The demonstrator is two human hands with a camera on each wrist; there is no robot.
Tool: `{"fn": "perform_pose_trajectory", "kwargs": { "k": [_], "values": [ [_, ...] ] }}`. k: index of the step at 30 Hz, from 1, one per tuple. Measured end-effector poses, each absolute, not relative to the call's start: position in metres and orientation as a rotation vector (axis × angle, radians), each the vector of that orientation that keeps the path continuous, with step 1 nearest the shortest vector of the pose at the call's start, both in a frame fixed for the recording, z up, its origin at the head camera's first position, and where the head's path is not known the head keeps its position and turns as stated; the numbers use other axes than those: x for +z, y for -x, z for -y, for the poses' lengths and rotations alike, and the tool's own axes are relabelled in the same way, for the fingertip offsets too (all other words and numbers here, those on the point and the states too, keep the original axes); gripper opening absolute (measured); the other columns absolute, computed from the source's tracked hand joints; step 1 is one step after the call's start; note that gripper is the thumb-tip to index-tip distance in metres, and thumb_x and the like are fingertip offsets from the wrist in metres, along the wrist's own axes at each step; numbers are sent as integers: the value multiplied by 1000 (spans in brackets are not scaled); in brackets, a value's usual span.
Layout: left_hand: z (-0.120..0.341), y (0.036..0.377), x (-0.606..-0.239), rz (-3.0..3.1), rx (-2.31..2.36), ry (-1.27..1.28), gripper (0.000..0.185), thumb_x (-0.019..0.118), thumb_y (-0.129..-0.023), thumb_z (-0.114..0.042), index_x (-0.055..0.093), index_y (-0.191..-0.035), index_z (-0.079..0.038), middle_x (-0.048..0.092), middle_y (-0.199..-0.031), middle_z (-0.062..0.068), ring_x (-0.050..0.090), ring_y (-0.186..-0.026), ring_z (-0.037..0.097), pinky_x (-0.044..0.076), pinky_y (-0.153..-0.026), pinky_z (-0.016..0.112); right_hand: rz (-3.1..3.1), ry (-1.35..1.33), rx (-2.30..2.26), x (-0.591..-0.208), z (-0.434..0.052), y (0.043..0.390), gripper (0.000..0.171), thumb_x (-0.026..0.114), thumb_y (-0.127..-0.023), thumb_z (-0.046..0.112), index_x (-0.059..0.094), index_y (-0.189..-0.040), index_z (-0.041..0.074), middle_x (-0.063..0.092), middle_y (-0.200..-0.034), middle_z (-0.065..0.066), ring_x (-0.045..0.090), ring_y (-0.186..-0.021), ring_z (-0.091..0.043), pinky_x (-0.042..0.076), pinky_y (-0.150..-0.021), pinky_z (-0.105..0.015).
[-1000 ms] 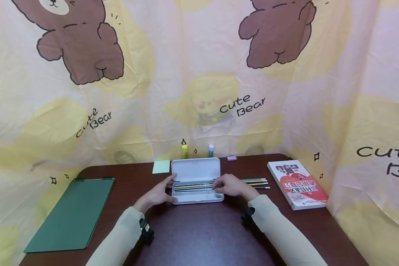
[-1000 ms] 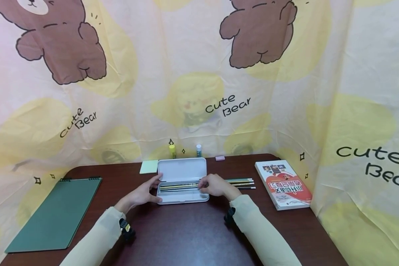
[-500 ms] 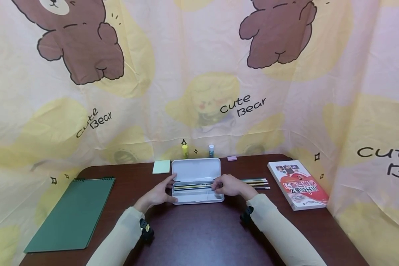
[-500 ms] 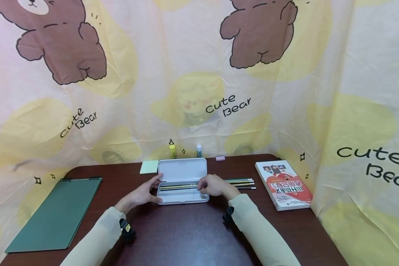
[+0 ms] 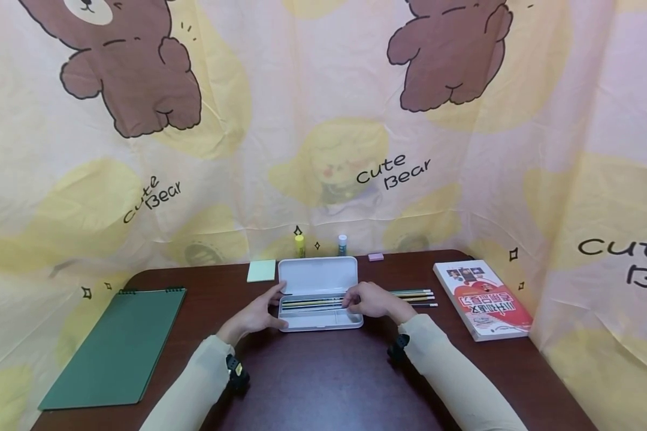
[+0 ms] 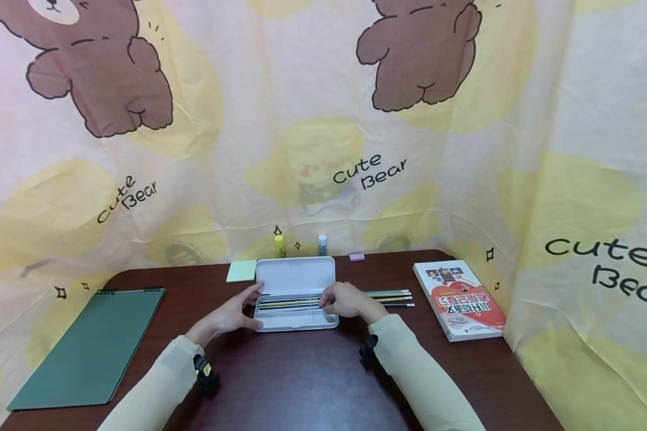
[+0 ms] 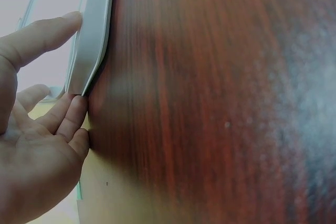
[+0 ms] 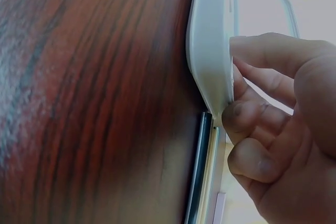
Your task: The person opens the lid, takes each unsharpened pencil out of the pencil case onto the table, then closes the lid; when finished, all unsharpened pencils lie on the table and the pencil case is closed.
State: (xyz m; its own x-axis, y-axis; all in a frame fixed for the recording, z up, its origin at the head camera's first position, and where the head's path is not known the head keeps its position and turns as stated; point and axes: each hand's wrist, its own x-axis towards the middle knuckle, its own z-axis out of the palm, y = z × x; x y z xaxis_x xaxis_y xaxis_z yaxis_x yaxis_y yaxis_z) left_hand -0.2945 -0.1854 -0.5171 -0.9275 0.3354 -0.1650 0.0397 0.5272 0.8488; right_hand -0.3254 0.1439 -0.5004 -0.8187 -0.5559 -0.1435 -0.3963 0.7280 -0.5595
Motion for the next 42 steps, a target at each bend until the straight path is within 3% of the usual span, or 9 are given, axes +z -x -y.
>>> {"fn": "perform_pose_trajectory", "kwargs": {
  "k": [10, 24, 33, 42],
  "values": [
    [186, 294, -518, -2461, 1339, -306, 107, 88, -72, -11, 27, -159, -26, 50, -144, 13, 46, -133, 31, 35, -113, 55, -2679, 726, -767, -498, -141, 323, 6, 74, -87, 12, 75, -92, 15, 67, -79, 8, 57, -74, -12, 50, -70, -30],
    [186, 294, -517, -2467, 1331, -316, 106, 87, -74, -11, 26, -159, -26, 49, -145, 13, 45, -134, 31, 34, -114, 56, -2748, 685, -836, -498, -151, 323, 6, 75, -88, 13, 77, -90, 19, 69, -83, 10, 55, -78, -12, 47, -75, -32],
    [186, 292, -515, -2461, 1356, -316, 106, 87, -73, -9, 27, -159, -26, 50, -144, 13, 46, -133, 32, 34, -113, 57, -2766, 648, -913, -493, -171, 319, 6, 75, -88, 15, 78, -94, 17, 72, -88, 8, 57, -80, -13, 47, -77, -33],
    [186, 292, -515, -2470, 1347, -316, 106, 87, -73, -9, 27, -158, -26, 51, -143, 13, 47, -132, 31, 35, -113, 57, -2782, 608, -941, -488, -203, 317, 7, 75, -89, 17, 78, -95, 18, 72, -88, 7, 56, -78, -17, 45, -71, -32]
  ]
}}
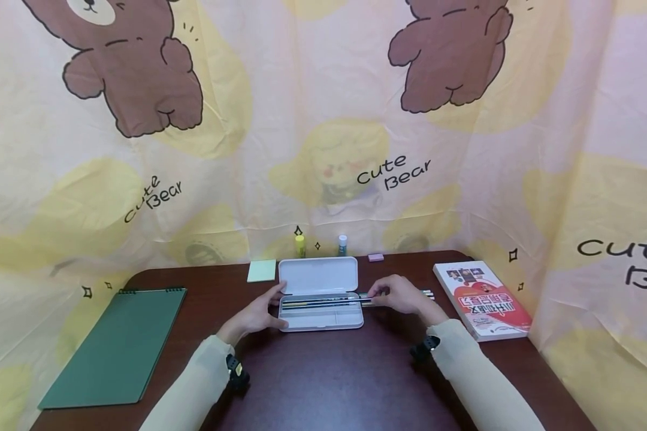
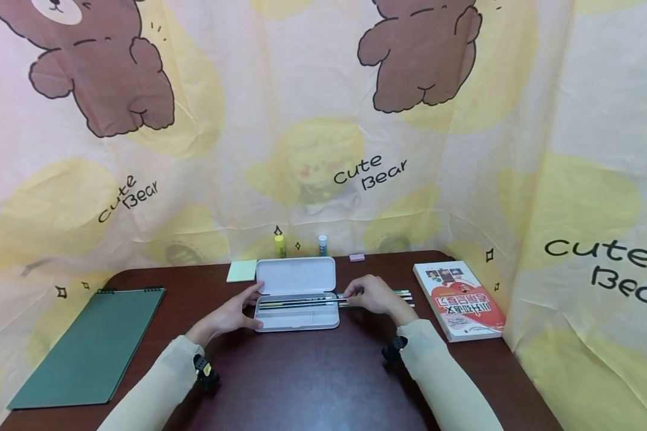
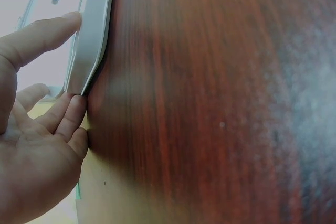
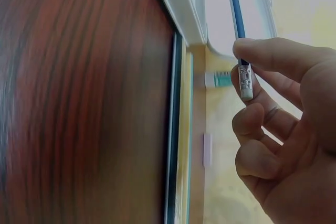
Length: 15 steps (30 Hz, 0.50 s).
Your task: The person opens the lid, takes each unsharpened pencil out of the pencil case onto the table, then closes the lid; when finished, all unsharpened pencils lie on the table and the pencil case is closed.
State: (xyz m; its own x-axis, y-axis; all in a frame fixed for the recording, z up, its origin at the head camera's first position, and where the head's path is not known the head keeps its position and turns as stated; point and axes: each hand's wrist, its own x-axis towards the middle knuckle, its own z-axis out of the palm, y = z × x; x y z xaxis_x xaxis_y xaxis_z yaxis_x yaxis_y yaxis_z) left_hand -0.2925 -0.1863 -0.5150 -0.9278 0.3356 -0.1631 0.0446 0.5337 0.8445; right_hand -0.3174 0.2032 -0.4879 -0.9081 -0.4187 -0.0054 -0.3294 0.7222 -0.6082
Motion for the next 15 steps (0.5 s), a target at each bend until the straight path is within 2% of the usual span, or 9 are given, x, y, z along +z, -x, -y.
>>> {"fn": "perform_pose_trajectory", "kwargs": {
  "k": [15],
  "values": [
    [186, 293, -517, -2463, 1362, -323, 107, 88, -72, -7, 27, -159, -23, 49, -146, 10, 45, -134, 30, 36, -113, 53, -2847, 542, -884, -492, -270, 319, 9, 74, -90, 23, 77, -99, 23, 73, -96, 6, 57, -87, -16, 44, -77, -32]
  ]
}}
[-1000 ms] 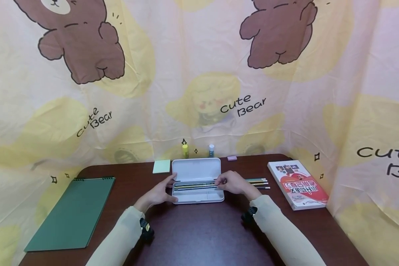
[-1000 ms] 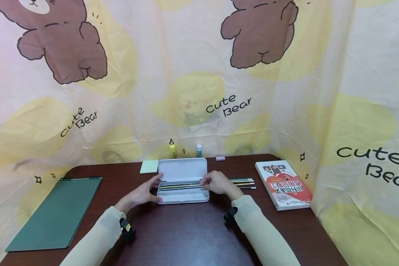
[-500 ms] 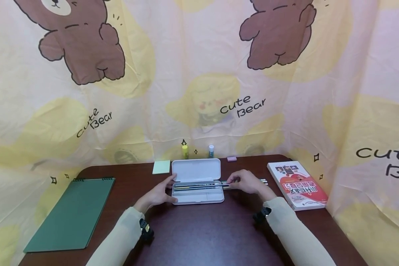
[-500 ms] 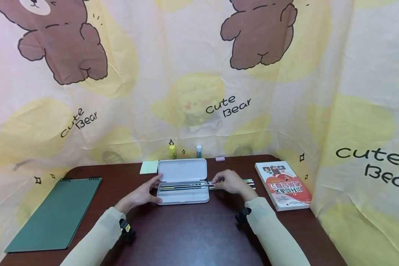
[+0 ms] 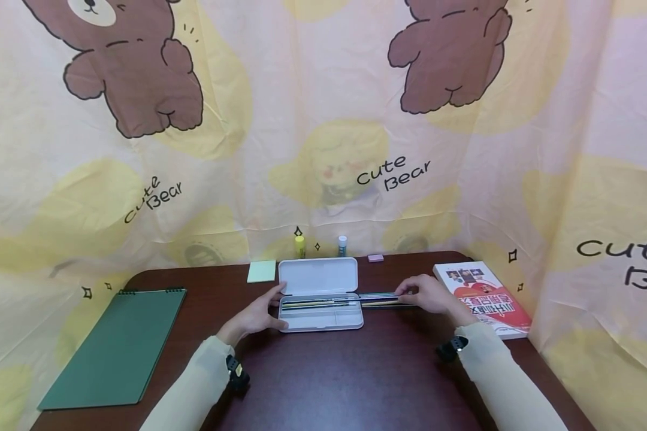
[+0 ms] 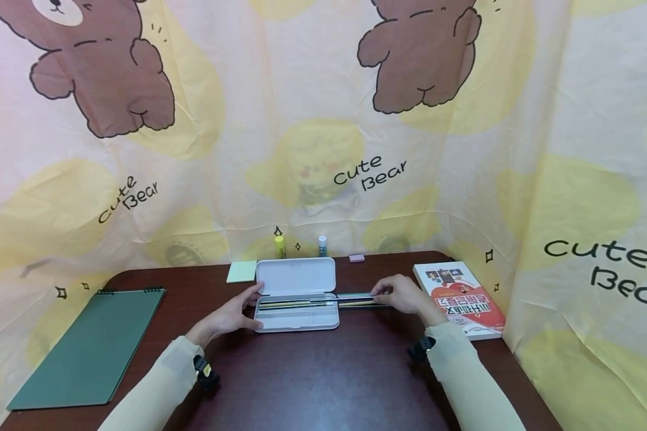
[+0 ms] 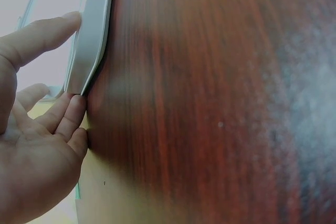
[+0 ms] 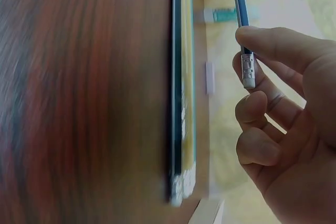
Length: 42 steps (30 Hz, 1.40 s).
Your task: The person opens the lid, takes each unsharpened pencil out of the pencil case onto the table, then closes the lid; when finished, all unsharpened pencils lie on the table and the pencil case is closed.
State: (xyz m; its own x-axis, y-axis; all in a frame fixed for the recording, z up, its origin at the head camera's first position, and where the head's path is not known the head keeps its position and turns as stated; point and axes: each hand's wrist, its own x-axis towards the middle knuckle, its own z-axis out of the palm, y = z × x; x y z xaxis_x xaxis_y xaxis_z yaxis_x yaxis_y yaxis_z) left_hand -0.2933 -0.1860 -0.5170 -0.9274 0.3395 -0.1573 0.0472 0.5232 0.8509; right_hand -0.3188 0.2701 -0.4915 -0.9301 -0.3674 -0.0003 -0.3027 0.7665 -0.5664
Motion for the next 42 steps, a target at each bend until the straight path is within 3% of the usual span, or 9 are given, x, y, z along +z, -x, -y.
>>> {"fn": "perform_pose_trajectory", "kwargs": {
  "k": [13, 24, 42],
  "values": [
    [186, 294, -518, -2472, 1329, -321, 107, 88, -73, -10, 26, -159, -25, 47, -148, 11, 44, -136, 31, 36, -113, 54, -2891, 494, -882, -494, -303, 310, 10, 74, -89, 18, 77, -98, 15, 73, -92, 2, 57, -83, -14, 44, -75, -30],
    [186, 293, -516, -2473, 1333, -311, 107, 88, -73, -10, 26, -159, -26, 48, -148, 11, 44, -136, 32, 35, -112, 56, -2870, 429, -853, -494, -325, 306, 11, 73, -90, 19, 77, -99, 15, 73, -96, 1, 55, -86, -18, 42, -75, -33],
    [186, 293, -515, -2470, 1308, -308, 105, 87, -74, -12, 26, -159, -27, 47, -149, 11, 44, -136, 31, 35, -114, 55, -2779, 283, -820, -500, -319, 306, 8, 74, -88, 17, 77, -95, 15, 70, -94, 1, 53, -86, -19, 38, -76, -34]
  ]
}}
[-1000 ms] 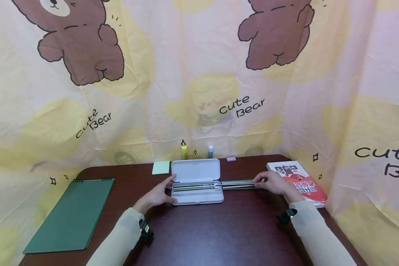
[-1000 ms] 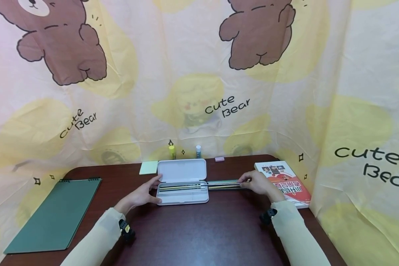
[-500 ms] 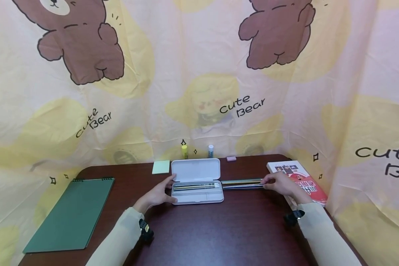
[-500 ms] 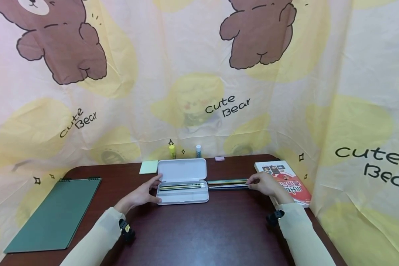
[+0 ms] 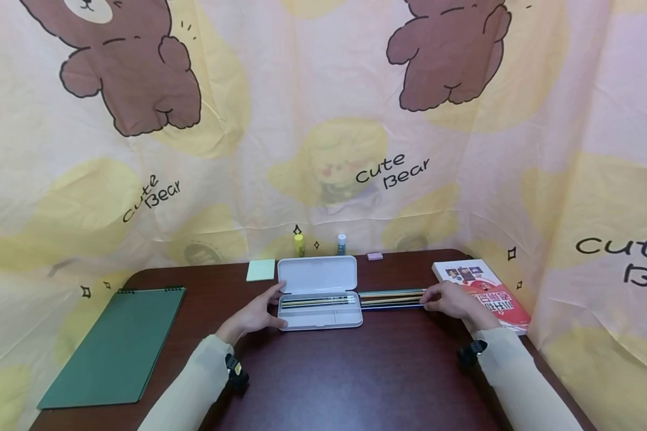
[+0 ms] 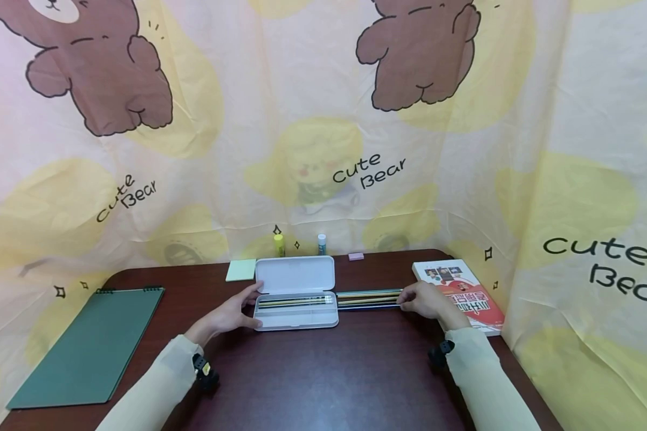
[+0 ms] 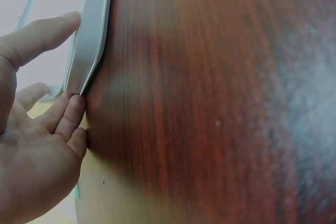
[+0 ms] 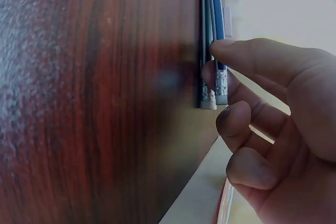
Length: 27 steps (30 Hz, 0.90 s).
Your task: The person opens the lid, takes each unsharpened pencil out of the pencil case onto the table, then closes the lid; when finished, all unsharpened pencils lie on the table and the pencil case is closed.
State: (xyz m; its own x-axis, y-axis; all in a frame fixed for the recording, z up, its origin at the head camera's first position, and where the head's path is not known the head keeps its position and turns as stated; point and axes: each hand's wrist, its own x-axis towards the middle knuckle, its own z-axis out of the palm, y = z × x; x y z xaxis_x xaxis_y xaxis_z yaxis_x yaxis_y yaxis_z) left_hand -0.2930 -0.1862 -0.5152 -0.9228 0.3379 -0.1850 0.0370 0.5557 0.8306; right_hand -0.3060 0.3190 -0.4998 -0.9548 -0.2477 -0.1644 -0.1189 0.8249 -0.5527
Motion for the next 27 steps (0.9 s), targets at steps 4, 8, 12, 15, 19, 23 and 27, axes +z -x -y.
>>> {"fn": "perform_pose_trajectory", "kwargs": {
  "k": [4, 8, 12, 15, 19, 23, 27],
  "values": [
    [186, 294, -516, -2484, 1311, -309, 105, 88, -73, -12, 28, -158, -27, 49, -147, 11, 45, -135, 31, 35, -113, 55, -2780, 257, -811, -501, -318, 307, 8, 75, -88, 17, 77, -96, 15, 71, -97, 0, 54, -87, -19, 39, -77, -34],
    [186, 295, -516, -2490, 1307, -316, 105, 88, -73, -12, 28, -158, -26, 49, -147, 11, 45, -135, 31, 36, -113, 55, -2772, 207, -824, -502, -316, 308, 10, 74, -88, 16, 77, -97, 15, 72, -101, -2, 55, -90, -21, 40, -79, -36],
    [186, 295, -515, -2487, 1302, -320, 105, 88, -73, -13, 28, -158, -27, 49, -148, 10, 45, -136, 31, 35, -113, 55, -2759, 187, -846, -503, -317, 308, 12, 74, -88, 14, 78, -100, 14, 73, -105, -5, 56, -92, -22, 42, -82, -38],
    [186, 295, -516, -2484, 1296, -321, 105, 88, -74, -13, 28, -158, -27, 48, -148, 10, 45, -136, 30, 35, -114, 54, -2778, 202, -843, -502, -317, 309, 13, 74, -88, 15, 78, -101, 15, 73, -104, -4, 56, -91, -21, 42, -81, -37],
    [187, 296, -516, -2479, 1299, -307, 105, 88, -73, -13, 29, -158, -28, 49, -147, 9, 45, -136, 29, 34, -114, 54, -2820, 281, -845, -500, -315, 310, 13, 73, -89, 17, 77, -101, 15, 73, -96, -1, 56, -84, -18, 43, -75, -33],
    [187, 295, -516, -2475, 1315, -285, 104, 88, -73, -13, 29, -158, -30, 48, -148, 8, 44, -136, 29, 34, -114, 54, -2816, 345, -919, -496, -306, 311, 15, 72, -90, 18, 75, -104, 12, 72, -93, -1, 57, -83, -18, 45, -74, -32],
    [186, 293, -516, -2472, 1314, -285, 104, 88, -74, -13, 28, -158, -29, 47, -149, 9, 43, -136, 30, 34, -114, 56, -2814, 371, -968, -493, -294, 311, 18, 72, -92, 21, 75, -107, 12, 72, -96, 0, 58, -86, -18, 46, -77, -31]
  ]
}}
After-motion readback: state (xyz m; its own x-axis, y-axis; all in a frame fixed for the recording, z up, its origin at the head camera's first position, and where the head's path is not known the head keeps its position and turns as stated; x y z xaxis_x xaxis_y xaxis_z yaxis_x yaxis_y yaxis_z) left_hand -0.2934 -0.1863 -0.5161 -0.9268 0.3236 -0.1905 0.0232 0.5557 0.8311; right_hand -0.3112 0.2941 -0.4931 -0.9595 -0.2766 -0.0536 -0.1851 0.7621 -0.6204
